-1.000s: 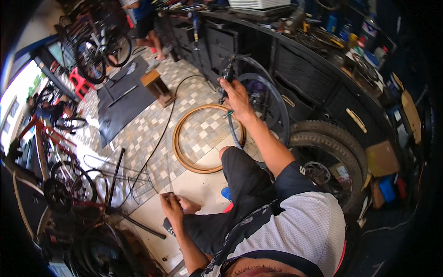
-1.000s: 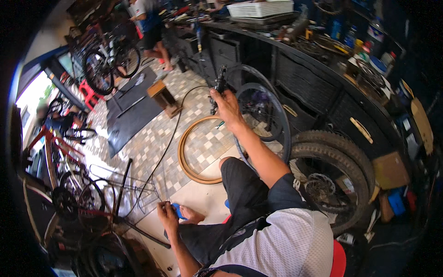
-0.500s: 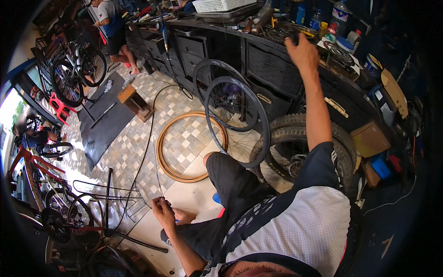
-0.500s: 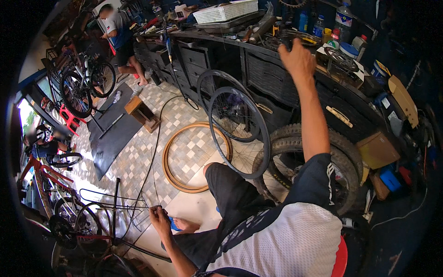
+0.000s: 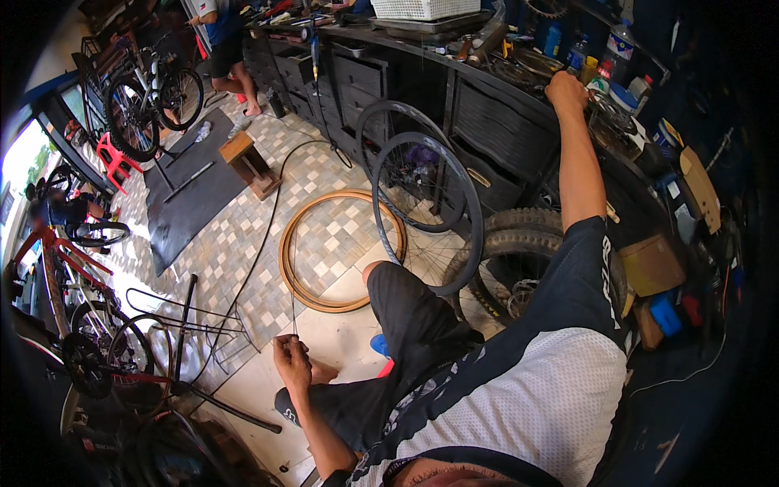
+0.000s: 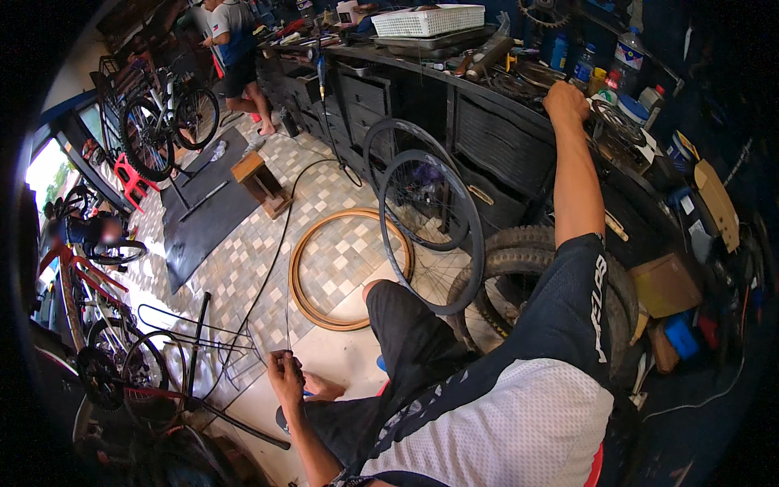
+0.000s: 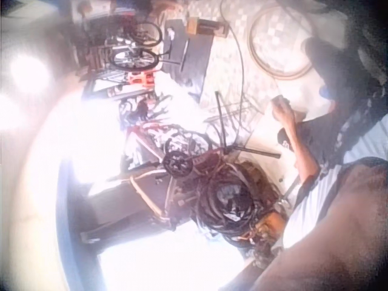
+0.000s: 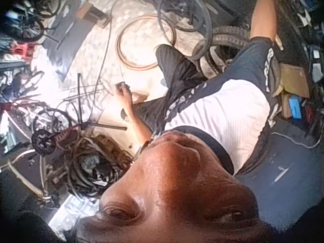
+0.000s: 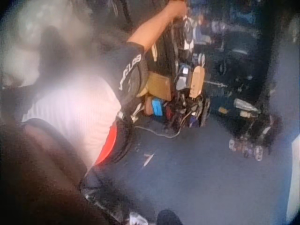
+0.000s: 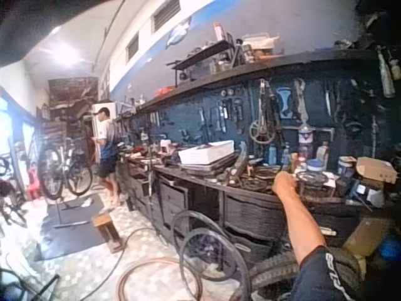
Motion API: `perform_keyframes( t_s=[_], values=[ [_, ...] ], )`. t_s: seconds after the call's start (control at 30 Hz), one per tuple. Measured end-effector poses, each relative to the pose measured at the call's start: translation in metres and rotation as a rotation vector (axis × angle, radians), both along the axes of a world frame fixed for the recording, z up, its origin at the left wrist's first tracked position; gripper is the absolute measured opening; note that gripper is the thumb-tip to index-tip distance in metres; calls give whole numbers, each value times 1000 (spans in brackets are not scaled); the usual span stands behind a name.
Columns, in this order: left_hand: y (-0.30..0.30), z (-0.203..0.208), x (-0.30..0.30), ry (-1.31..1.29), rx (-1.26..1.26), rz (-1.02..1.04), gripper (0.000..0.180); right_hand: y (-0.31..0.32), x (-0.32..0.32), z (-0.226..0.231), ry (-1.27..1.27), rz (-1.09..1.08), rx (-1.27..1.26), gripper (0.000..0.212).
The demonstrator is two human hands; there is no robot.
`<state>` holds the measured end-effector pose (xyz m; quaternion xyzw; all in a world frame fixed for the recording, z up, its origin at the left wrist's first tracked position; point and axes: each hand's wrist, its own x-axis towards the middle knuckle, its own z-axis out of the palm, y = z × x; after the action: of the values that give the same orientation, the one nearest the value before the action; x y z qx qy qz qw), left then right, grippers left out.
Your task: The person laces a bicycle wheel by threading spokes through the hub and rim, tightening them by hand, and adjusting the wheel's alignment. The person handles the wheel, spokes, and hub while seated on the floor.
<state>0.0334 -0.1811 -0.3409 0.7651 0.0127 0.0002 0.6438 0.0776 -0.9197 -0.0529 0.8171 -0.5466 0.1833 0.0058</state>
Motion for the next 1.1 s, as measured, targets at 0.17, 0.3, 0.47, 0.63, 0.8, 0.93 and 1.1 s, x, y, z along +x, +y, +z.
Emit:
perform_keyframes(
  t_s=[0.17, 0.3, 0.47, 0.63, 0.8, 0.93, 1.1],
  values=[
    [-14, 10, -4, 81, -120, -20, 15, 19, 1, 7, 12, 40, -56, 37],
    [-51, 39, -2, 199, -409, -29, 13, 105, -6, 3, -124, 299, -213, 38],
    [-109, 71, 6, 259, -734, -210, 11, 267, -28, -73, -379, 1209, 365, 36],
    [-135, 102, -50, 539, -1000, -257, 13, 339, -43, -128, -230, 1545, 737, 41],
    [-106, 126, -114, 667, -966, -322, 17, 354, -63, -135, -201, 1549, 1001, 42],
    [-83, 125, -146, 724, -836, -483, 16, 365, -83, -135, -129, 1651, 1165, 40],
    [-93, 127, -126, 570, -816, -424, 15, 392, -111, -153, -185, 1758, 1499, 37]
  ],
)
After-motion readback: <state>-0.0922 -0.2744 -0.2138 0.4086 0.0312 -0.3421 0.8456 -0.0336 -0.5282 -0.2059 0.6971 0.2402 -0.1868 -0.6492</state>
